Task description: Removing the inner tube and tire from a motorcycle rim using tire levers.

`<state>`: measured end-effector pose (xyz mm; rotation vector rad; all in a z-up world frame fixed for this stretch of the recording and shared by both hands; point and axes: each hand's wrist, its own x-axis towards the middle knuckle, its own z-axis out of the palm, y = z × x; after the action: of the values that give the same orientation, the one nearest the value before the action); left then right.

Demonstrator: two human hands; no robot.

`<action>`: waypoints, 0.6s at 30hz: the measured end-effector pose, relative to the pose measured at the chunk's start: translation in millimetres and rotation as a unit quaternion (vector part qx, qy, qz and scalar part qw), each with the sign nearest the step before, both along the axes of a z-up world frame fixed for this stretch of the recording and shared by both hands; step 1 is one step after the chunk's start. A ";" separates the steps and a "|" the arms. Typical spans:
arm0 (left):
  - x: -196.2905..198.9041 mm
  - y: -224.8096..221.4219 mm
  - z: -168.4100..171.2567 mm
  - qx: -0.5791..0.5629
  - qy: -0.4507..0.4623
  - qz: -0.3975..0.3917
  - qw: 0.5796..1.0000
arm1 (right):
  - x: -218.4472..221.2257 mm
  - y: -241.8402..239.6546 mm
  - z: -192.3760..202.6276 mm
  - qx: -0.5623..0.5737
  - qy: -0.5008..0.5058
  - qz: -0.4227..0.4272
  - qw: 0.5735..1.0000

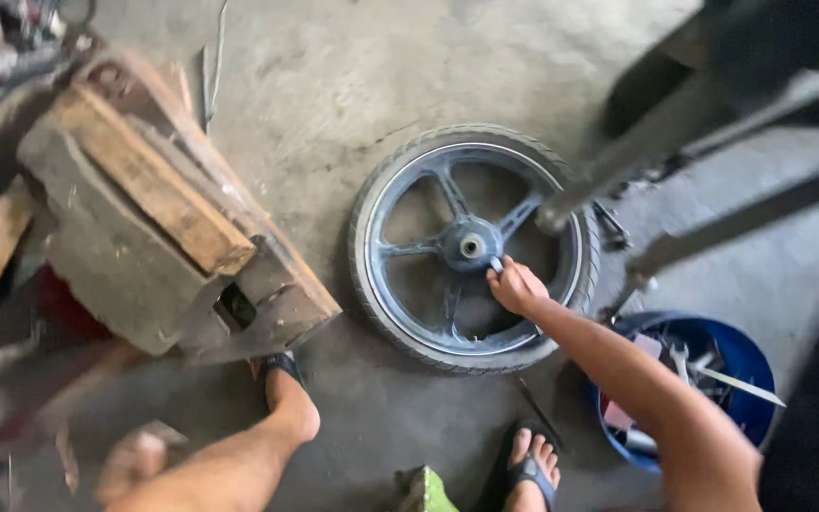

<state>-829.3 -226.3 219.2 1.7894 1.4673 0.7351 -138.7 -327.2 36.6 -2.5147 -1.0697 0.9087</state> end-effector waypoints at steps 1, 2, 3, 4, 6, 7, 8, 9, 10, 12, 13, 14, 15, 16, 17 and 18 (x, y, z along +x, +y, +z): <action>56.4 56.0 25.8 -0.003 -0.007 0.010 1.000 | -1.0 2.4 3.6 -0.001 0.005 -0.005 1.000; 110.9 90.3 68.6 -0.008 -0.013 0.021 1.000 | -3.1 0.7 7.7 -0.005 0.011 -0.008 1.000; 149.8 117.8 104.5 -0.006 -0.015 0.007 1.000 | -7.8 -0.5 11.5 -0.002 0.009 -0.023 1.000; 190.7 134.2 142.5 -0.027 0.039 -0.107 0.993 | -13.2 -1.9 14.9 -0.015 0.010 -0.028 0.999; 274.0 134.5 190.6 -0.044 0.094 -0.235 0.967 | -28.6 -11.2 16.1 -0.027 0.013 -0.050 0.998; 315.8 128.3 200.7 -0.029 0.138 -0.351 0.926 | -39.8 -18.2 14.4 -0.026 0.010 -0.075 0.997; 356.3 120.2 211.2 -0.010 0.178 -0.455 0.872 | -45.9 -17.6 13.8 -0.022 0.004 -0.093 0.995; 381.8 110.8 187.0 -0.005 0.177 -0.462 0.869 | -55.7 -19.2 11.9 -0.019 0.002 -0.102 0.995; 409.6 100.2 161.4 0.014 0.178 -0.558 0.810 | -60.1 -19.5 9.5 -0.015 -0.007 -0.124 0.992; 459.0 72.0 99.2 0.035 0.176 -0.650 0.738 | -67.2 -22.8 1.9 -0.009 -0.018 -0.152 0.988; 480.8 54.4 62.3 0.090 0.175 -0.675 0.711 | -69.6 -26.0 -3.0 -0.019 -0.023 -0.125 0.992; 508.8 37.1 25.1 0.145 0.172 -0.700 0.678 | -66.7 -30.1 -7.9 -0.029 -0.030 -0.103 0.994; 531.8 16.5 -4.5 0.150 0.167 -0.707 0.671 | -79.0 -38.7 -57.0 -0.029 -0.034 -0.114 0.992; 553.1 -4.0 -33.6 0.157 0.113 -0.708 0.679 | -80.8 -48.3 -103.4 0.002 -0.128 -0.040 0.991; 575.0 -23.2 -61.9 0.163 0.059 -0.707 0.685 | -71.3 -54.9 -148.8 0.031 -0.220 0.035 0.975; 582.3 -31.1 -82.3 0.169 0.054 -0.707 0.685 | -77.2 -53.3 -151.6 0.030 -0.227 0.034 0.973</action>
<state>-247.0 -257.5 136.8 2.5242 -0.3451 0.0142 -215.9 -380.5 -115.1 -2.7157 -1.2917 0.3069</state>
